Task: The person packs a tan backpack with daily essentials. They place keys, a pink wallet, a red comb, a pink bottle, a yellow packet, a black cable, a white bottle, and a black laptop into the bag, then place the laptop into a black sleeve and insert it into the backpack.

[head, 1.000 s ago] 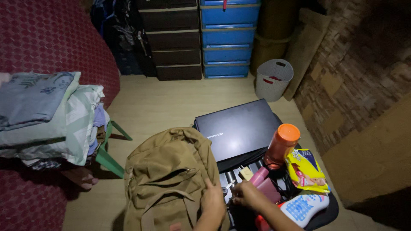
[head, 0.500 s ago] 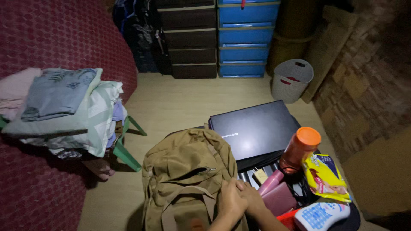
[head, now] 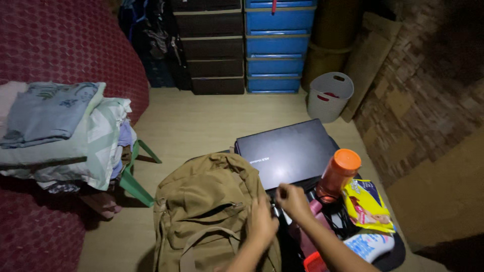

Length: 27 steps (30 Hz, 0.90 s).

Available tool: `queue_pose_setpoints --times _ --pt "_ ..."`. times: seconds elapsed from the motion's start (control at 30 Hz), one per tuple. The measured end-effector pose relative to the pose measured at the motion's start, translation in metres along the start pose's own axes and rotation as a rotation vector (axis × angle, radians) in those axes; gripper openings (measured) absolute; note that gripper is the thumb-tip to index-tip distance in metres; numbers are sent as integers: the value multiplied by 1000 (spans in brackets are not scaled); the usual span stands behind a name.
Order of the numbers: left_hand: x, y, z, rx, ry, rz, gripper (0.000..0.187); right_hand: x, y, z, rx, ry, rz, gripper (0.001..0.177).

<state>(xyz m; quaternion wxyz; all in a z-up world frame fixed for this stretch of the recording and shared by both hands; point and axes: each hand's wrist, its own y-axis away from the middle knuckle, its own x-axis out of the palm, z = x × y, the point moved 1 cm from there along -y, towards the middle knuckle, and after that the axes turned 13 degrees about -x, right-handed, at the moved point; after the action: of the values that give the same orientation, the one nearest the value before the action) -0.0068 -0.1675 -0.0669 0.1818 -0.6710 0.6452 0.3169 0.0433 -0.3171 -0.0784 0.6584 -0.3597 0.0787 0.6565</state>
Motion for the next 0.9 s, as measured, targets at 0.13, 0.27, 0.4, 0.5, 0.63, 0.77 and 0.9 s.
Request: queue_pose_setpoints --times 0.13,0.27,0.4,0.5,0.63,0.77,0.9 --pt "4 -41 -7 222 202 -145 78 -18 -28 13 109 -357 -4 8" --pt "14 -62 4 96 256 29 42 -26 -32 13 209 -636 -25 6" --pt "26 -66 16 16 373 134 27 -29 -19 0 328 -718 -106 6" --pt "35 -60 15 3 413 161 22 -27 -4 -7 470 -875 -195 7" --pt "46 -42 -2 -170 699 330 23 -20 25 -9 634 -1081 -333 8" --pt "33 -16 -23 -18 578 222 25 -23 41 -12 733 -1143 -380 15" --pt "12 17 -38 -5 538 196 33 -20 56 -5 681 -1473 -306 26"
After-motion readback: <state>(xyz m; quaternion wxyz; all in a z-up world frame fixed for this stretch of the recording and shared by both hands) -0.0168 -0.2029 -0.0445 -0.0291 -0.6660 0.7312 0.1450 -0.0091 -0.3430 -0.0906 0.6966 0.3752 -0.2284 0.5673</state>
